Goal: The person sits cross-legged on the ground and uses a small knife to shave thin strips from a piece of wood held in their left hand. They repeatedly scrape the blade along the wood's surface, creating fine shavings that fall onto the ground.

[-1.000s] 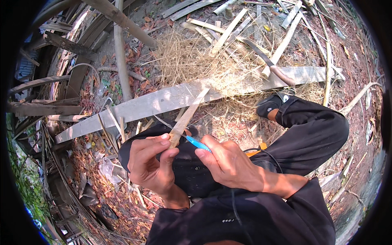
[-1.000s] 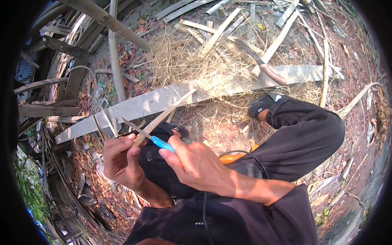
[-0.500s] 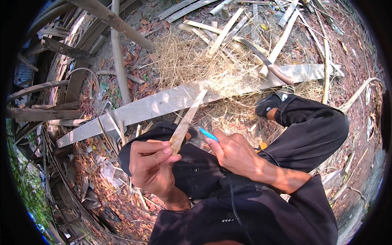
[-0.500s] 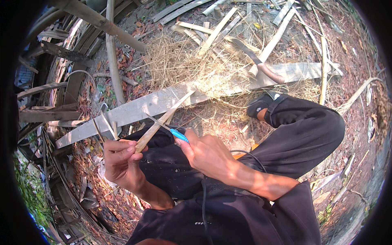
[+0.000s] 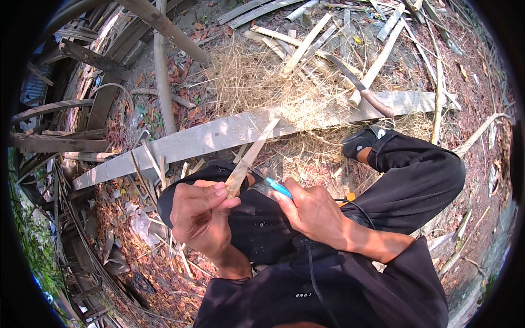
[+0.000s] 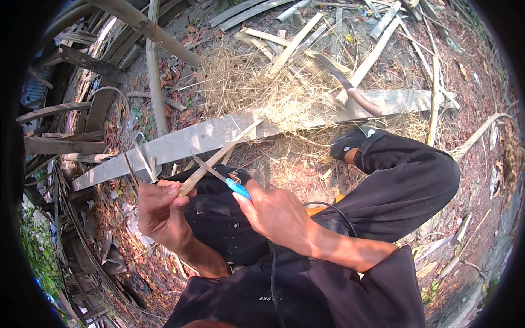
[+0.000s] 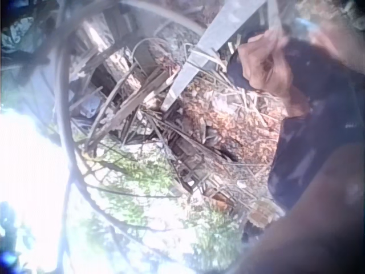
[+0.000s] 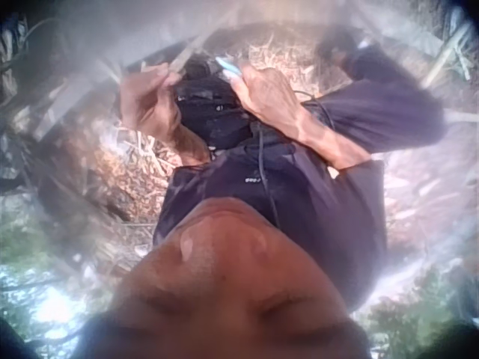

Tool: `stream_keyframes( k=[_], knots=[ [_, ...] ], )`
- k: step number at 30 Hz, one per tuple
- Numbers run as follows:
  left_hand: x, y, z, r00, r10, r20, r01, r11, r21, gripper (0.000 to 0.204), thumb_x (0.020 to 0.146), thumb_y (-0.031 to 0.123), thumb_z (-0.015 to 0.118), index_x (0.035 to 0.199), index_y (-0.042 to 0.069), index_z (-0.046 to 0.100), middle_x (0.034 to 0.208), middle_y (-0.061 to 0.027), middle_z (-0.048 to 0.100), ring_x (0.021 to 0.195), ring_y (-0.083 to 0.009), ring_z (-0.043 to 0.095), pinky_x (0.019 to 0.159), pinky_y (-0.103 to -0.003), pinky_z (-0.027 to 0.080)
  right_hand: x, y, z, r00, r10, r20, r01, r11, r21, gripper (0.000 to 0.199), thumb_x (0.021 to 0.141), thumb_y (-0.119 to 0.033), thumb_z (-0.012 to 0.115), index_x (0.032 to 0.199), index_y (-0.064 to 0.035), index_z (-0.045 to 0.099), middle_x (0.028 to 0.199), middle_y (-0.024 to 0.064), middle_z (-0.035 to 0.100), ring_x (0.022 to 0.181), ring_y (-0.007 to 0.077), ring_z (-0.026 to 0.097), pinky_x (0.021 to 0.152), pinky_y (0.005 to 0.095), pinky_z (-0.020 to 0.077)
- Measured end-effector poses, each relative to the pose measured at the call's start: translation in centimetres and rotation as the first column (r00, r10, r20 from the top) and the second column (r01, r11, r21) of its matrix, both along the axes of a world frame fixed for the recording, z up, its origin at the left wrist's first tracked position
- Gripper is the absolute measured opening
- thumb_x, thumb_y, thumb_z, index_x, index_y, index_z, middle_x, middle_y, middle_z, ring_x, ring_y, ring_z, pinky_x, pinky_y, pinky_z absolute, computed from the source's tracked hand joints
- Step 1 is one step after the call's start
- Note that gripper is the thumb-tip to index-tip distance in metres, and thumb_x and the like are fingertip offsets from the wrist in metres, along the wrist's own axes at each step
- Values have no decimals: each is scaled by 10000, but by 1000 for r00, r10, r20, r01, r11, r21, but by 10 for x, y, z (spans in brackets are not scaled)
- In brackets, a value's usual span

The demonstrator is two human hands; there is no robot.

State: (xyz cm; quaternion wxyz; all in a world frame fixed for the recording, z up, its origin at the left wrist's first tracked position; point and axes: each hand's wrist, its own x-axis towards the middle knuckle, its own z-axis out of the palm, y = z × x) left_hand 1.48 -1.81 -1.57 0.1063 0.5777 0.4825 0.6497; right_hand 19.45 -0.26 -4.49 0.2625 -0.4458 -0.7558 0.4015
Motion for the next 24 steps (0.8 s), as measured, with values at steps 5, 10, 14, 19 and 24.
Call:
stream_keyframes(
  k=[5, 10, 14, 19, 24],
  knots=[
    [-5, -3, -2, 984, -79, -163, 80, 997, -1, 188, 809, 50, 763, 893, -34, 616, 827, -94, 541, 703, -219, 628, 530, -302, 565, 0, 0, 1, 996, 51, -75, -48, 998, 29, 275, 979, -252, 531, 920, 16, 549, 505, 185, 536, 479, 387, 584, 449, 485, 458],
    [-1, -3, 0, 982, -126, -139, 126, 992, -7, 196, 803, 67, 771, 888, -30, 623, 834, -116, 551, 706, -221, 623, 549, -297, 586, 4, 11, -12, 1000, 18, -14, -18, 1000, 4, 333, 988, -292, 517, 876, 20, 544, 499, 212, 536, 486, 420, 582, 451, 494, 457],
    [-3, -1, 1, 981, -129, -143, 132, 991, 6, 192, 806, 66, 769, 877, -35, 623, 831, -123, 551, 708, -218, 620, 542, -296, 587, 6, 25, -34, 997, -14, 80, 13, 1000, 15, 237, 952, -221, 582, 881, 5, 561, 503, 209, 529, 479, 417, 570, 454, 481, 432],
    [-6, 0, -3, 983, -145, -110, 148, 989, 13, 186, 805, 55, 767, 877, -38, 623, 833, -123, 552, 710, -212, 614, 548, -294, 585, 6, 26, -15, 998, 59, 21, -60, 997, 56, 351, 981, -317, 526, 899, 22, 566, 527, 226, 560, 522, 436, 600, 486, 520, 471],
    [2, 0, 0, 989, -142, -46, 142, 990, -2, 237, 649, -126, 773, 826, -20, 657, 770, -117, 604, 676, -206, 627, 595, -304, 518, 13, 46, -53, 980, -42, 193, 45, 999, -11, 359, 984, -309, 520, 906, 35, 586, 575, 253, 585, 551, 451, 610, 512, 522, 482]
  ],
)
